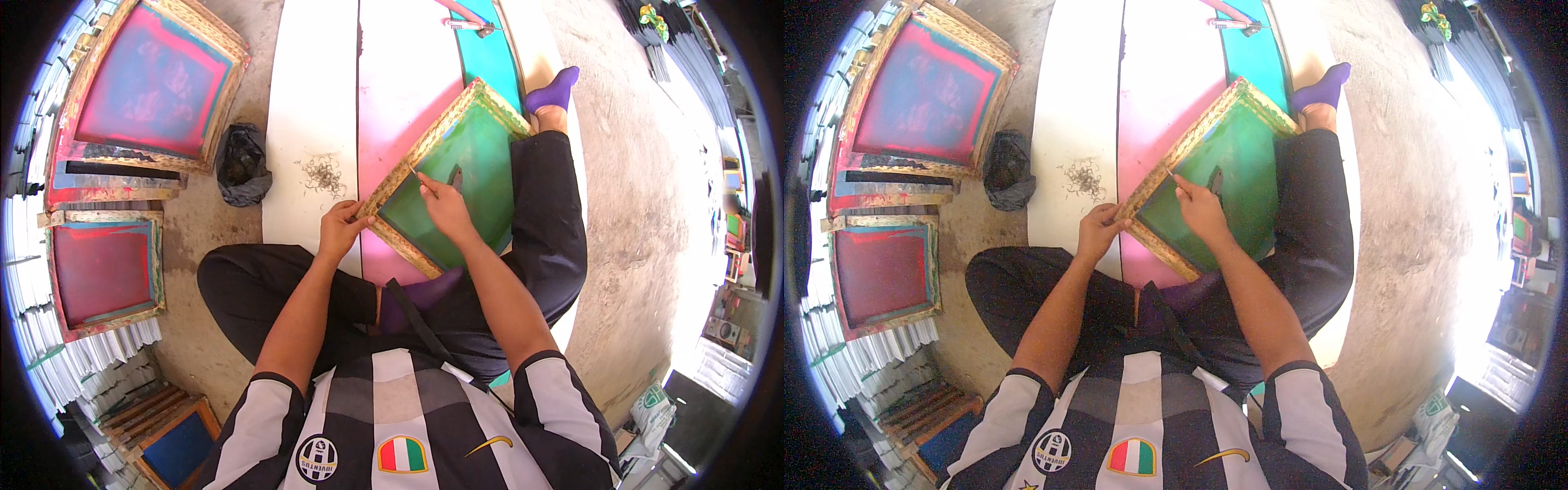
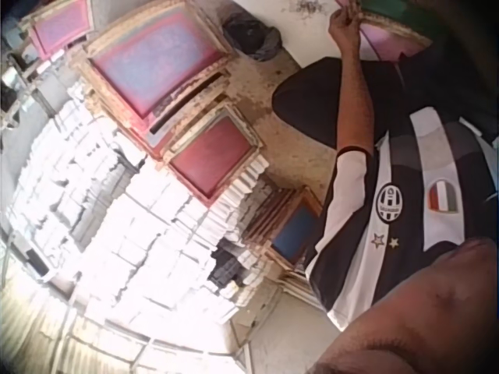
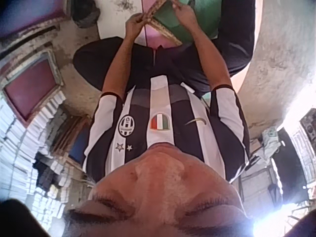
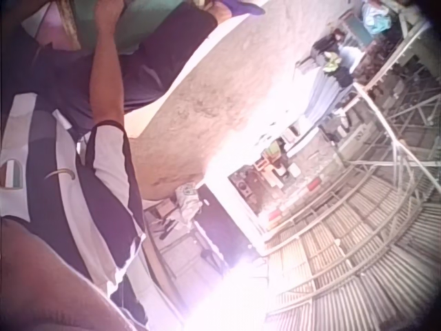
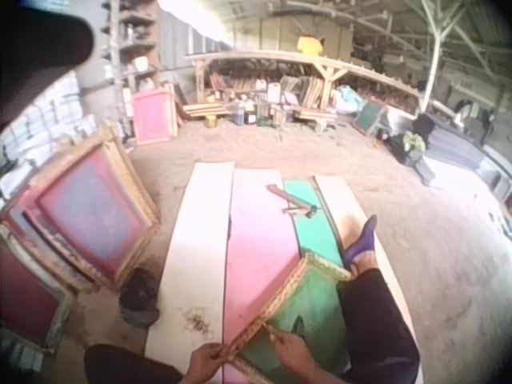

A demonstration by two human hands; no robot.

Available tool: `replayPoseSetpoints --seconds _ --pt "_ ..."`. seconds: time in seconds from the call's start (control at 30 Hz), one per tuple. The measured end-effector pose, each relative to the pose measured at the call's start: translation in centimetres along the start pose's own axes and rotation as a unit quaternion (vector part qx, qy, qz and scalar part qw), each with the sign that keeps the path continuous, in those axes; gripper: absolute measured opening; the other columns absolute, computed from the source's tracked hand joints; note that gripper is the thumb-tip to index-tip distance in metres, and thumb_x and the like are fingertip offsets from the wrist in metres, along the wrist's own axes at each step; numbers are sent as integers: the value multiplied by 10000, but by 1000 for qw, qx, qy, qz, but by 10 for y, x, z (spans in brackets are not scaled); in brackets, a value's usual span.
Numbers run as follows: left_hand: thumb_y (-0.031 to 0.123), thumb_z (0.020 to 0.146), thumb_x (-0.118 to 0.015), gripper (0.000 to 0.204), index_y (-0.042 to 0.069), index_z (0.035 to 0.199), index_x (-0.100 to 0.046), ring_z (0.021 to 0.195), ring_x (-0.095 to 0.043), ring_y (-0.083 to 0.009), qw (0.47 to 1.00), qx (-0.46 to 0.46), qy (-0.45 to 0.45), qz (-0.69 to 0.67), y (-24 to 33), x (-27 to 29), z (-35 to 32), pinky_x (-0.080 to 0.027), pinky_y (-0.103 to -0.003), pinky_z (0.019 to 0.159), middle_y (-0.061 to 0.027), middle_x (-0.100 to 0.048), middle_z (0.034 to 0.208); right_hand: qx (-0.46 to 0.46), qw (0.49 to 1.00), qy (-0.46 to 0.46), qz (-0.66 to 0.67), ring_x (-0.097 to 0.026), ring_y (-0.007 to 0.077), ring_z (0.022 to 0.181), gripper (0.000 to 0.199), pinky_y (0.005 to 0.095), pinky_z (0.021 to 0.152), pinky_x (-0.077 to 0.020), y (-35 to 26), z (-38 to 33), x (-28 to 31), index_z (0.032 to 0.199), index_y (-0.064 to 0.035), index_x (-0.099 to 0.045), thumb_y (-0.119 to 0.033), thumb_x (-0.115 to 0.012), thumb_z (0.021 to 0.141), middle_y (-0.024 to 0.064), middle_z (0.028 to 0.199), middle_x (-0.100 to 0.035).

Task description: The person scrapes the edge of a screen printing frame with a small metal tool. They hold the frame steady with one hand and scrape along the border with the other, removing material from the frame's edge.

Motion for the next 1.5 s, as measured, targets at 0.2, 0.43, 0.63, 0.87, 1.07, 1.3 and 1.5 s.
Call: replayPoseSetpoints --seconds 0.2,0.43,0.63,0.87,1.07,1.3,1.5 --pt "252 809 -852 491 27 1226 -723 1025 -677 -233 1000 7 2 21 4 4 -3 -538 -326 886 -163 -692 1197 -128 981 -72 -130 -671 459 1032 401 501 907 -545 -59 -6 18 1404 -189 -600 -286 -557 1017 244 1117 -710" --pt "224 787 -879 512 -17 1209 -716 896 -680 -182 997 -35 19 70 9 0 -1 -551 -288 787 -152 -696 1172 -118 989 -65 -59 -709 433 974 442 553 834 -556 -33 5 -5 1442 -140 -551 -267 -539 1019 246 1025 -725" --pt "225 780 -883 518 -17 1208 -718 904 -678 -178 999 -30 26 12 -8 3 -1 -551 -281 784 -149 -698 1175 -109 986 -69 -109 -688 306 709 492 451 636 -533 -33 -7 3 1517 -172 -482 -261 -560 1039 166 850 -713" --pt "244 791 -870 509 -8 1208 -721 999 -686 -227 998 -25 26 48 -6 5 -1 -541 -314 874 -162 -698 1195 -212 947 -81 229 -647 315 572 454 430 576 -529 -6 -8 -18 1500 -192 -510 -285 -546 1058 177 813 -705" --pt "259 802 -856 496 7 1209 -726 1044 -681 -243 998 -20 9 55 7 4 -2 -532 -329 910 -166 -699 1208 24 997 72 -25 -460 156 461 433 317 439 -407 10 -5 -23 1492 -250 -535 -337 -535 1068 51 661 -571" --pt "279 811 -848 490 22 1211 -729 1062 -682 -262 998 -23 14 53 4 4 -5 -531 -346 928 -172 -696 1221 -354 826 -158 410 -350 88 456 446 269 390 -274 -12 -10 -9 1523 -336 -480 -363 -507 1079 -6 650 -464" --pt "277 820 -846 511 12 1237 -714 1072 -679 -254 999 -7 18 40 5 1 -5 -536 -348 933 -176 -681 1247 -196 955 -99 199 -584 240 583 420 379 526 -472 4 0 3 1461 -279 -559 -355 -544 1049 109 782 -652"
Point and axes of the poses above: each hand's wrist, its own z-axis towards the middle knuckle, its own x-axis out of the back of the hand, y = z × x, the point moved 6 cm from there along z, towards the middle knuckle
